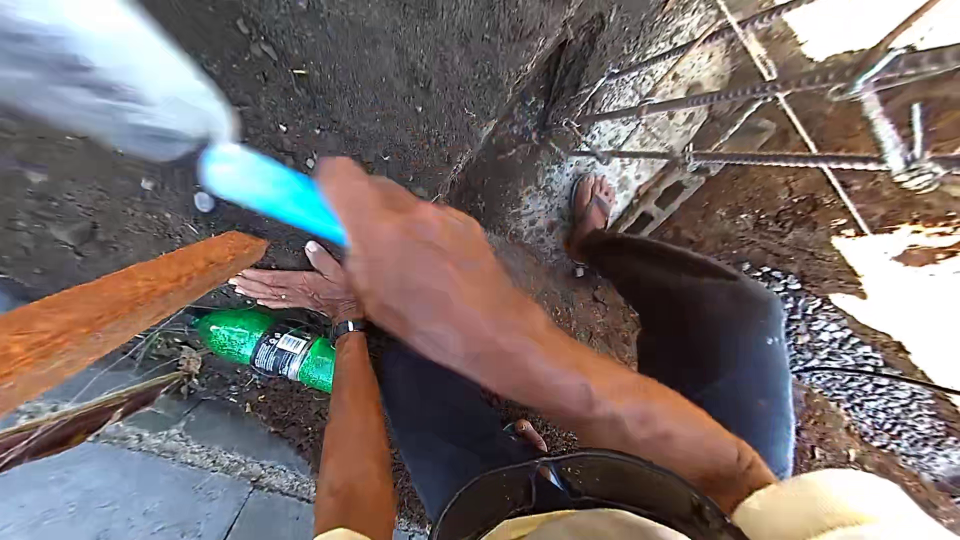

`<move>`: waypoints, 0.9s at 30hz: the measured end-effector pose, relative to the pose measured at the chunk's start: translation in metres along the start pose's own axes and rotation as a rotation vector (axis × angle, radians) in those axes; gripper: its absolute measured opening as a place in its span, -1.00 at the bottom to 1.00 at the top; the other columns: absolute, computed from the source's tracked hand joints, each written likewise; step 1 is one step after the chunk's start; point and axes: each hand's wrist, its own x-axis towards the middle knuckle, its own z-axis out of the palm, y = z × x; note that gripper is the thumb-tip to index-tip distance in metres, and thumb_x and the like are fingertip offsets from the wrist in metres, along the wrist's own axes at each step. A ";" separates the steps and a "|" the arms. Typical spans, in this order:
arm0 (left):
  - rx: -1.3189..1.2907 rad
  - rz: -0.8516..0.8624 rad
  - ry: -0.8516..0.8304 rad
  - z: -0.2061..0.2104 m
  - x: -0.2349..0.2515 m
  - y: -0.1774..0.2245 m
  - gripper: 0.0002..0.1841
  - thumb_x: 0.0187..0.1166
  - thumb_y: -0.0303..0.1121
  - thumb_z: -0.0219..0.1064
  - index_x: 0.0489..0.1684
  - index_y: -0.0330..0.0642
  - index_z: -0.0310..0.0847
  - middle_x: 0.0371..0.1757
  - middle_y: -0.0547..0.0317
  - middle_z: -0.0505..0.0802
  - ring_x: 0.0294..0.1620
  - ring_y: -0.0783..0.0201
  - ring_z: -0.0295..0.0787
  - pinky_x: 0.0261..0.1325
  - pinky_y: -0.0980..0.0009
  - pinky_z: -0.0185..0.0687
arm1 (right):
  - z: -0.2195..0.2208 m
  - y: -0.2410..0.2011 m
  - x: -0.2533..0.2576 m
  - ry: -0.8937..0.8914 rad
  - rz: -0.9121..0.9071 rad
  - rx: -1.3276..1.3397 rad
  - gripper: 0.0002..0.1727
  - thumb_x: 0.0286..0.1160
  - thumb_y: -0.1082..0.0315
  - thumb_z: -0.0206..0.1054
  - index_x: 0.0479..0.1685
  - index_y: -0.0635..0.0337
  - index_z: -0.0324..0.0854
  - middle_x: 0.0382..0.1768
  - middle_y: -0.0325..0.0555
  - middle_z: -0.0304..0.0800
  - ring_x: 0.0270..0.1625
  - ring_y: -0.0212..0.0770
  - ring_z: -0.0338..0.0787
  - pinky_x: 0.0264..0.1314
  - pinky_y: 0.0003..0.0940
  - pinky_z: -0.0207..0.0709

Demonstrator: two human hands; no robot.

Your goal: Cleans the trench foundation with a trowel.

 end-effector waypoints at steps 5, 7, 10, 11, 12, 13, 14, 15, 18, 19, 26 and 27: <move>-0.056 0.020 -0.032 -0.002 -0.001 0.001 0.12 0.67 0.40 -0.11 0.90 -0.36 -0.55 0.91 -0.32 -0.36 0.95 -0.15 -0.59 0.88 -0.10 -0.70 | 0.031 0.166 -0.066 0.077 0.548 -0.077 -0.53 0.52 0.18 0.33 0.40 0.04 0.45 -0.35 0.07 0.77 -0.42 0.15 0.80 -0.49 0.23 0.60; -0.052 0.021 -0.005 -0.002 0.000 0.002 0.11 0.67 0.39 -0.08 0.90 -0.38 -0.51 0.91 -0.34 -0.31 0.95 -0.16 -0.53 0.89 -0.09 -0.67 | 0.048 0.239 -0.087 0.012 0.769 -0.098 -0.51 0.56 0.17 0.31 0.43 0.11 0.42 -0.27 0.28 0.78 -0.28 0.36 0.82 -0.33 0.42 0.59; -0.055 0.032 0.007 -0.002 0.002 0.007 0.09 0.68 0.33 -0.04 0.89 -0.42 -0.46 0.90 -0.39 -0.27 0.94 -0.19 -0.47 0.90 -0.07 -0.59 | 0.085 0.328 -0.097 -0.107 0.973 -0.128 -0.47 0.54 0.16 0.32 0.45 0.17 0.42 -0.06 0.44 0.78 -0.03 0.52 0.81 -0.17 0.55 0.57; -0.067 0.042 0.025 -0.001 0.003 0.008 0.08 0.68 0.31 -0.01 0.89 -0.44 -0.43 0.90 -0.41 -0.24 0.94 -0.20 -0.43 0.90 -0.06 -0.54 | 0.098 0.352 -0.089 -0.155 1.004 -0.151 -0.45 0.51 0.18 0.34 0.47 0.17 0.43 0.00 0.44 0.78 0.04 0.51 0.80 -0.10 0.56 0.57; -0.079 0.051 0.039 0.001 0.003 0.008 0.07 0.69 0.28 0.02 0.89 -0.44 -0.41 0.90 -0.42 -0.21 0.94 -0.22 -0.39 0.91 -0.05 -0.50 | 0.110 0.374 -0.080 -0.205 1.014 -0.182 -0.44 0.49 0.19 0.35 0.48 0.17 0.45 0.05 0.41 0.80 0.09 0.48 0.81 -0.04 0.55 0.59; -0.088 0.058 0.046 0.001 0.004 0.007 0.06 0.69 0.26 0.03 0.89 -0.44 -0.41 0.89 -0.44 -0.18 0.94 -0.22 -0.36 0.91 -0.04 -0.46 | 0.120 0.391 -0.072 -0.246 1.006 -0.199 -0.44 0.47 0.20 0.37 0.46 0.18 0.46 0.08 0.40 0.79 0.12 0.47 0.81 -0.01 0.54 0.59; -0.096 0.066 0.054 0.003 0.005 0.007 0.06 0.70 0.25 0.03 0.89 -0.45 -0.40 0.88 -0.46 -0.16 0.93 -0.24 -0.33 0.91 -0.04 -0.44 | 0.128 0.404 -0.062 -0.269 0.988 -0.204 -0.44 0.46 0.21 0.38 0.45 0.21 0.46 0.09 0.41 0.78 0.14 0.47 0.80 0.00 0.55 0.59; -0.101 0.070 0.055 0.004 0.006 0.007 0.05 0.71 0.25 0.02 0.88 -0.46 -0.42 0.88 -0.47 -0.16 0.93 -0.24 -0.32 0.91 -0.03 -0.44 | 0.134 0.413 -0.050 -0.280 0.979 -0.200 -0.43 0.43 0.22 0.40 0.43 0.25 0.48 0.11 0.44 0.76 0.16 0.49 0.79 0.02 0.56 0.58; -0.120 0.105 0.069 0.005 0.006 0.006 0.05 0.73 0.25 -0.03 0.87 -0.48 -0.45 0.87 -0.49 -0.14 0.93 -0.23 -0.30 0.92 0.01 -0.44 | 0.148 0.426 -0.021 -0.334 0.997 -0.206 -0.43 0.44 0.23 0.36 0.45 0.24 0.44 0.16 0.41 0.76 0.21 0.45 0.78 0.07 0.53 0.59; -0.129 0.114 0.078 0.005 0.007 0.007 0.04 0.73 0.24 -0.02 0.87 -0.50 -0.45 0.87 -0.51 -0.13 0.93 -0.24 -0.29 0.92 0.03 -0.42 | 0.153 0.429 -0.015 -0.335 1.007 -0.194 -0.41 0.44 0.23 0.36 0.48 0.23 0.42 0.17 0.41 0.76 0.22 0.45 0.78 0.09 0.52 0.58; -0.141 0.143 0.018 -0.003 0.007 0.009 0.06 0.74 0.24 -0.05 0.85 -0.54 -0.53 0.86 -0.54 -0.19 0.93 -0.23 -0.32 0.93 0.09 -0.42 | 0.174 0.430 -0.040 -0.430 0.948 -0.267 -0.31 0.48 0.26 0.33 0.66 0.15 0.30 0.15 0.46 0.75 0.18 0.52 0.77 0.02 0.53 0.59; -0.151 0.145 -0.012 -0.008 0.007 0.010 0.07 0.74 0.24 -0.03 0.85 -0.55 -0.52 0.86 -0.55 -0.20 0.93 -0.23 -0.33 0.93 0.10 -0.41 | 0.175 0.429 -0.039 -0.434 0.951 -0.271 -0.31 0.48 0.26 0.32 0.67 0.14 0.29 0.16 0.45 0.75 0.18 0.52 0.78 0.01 0.52 0.60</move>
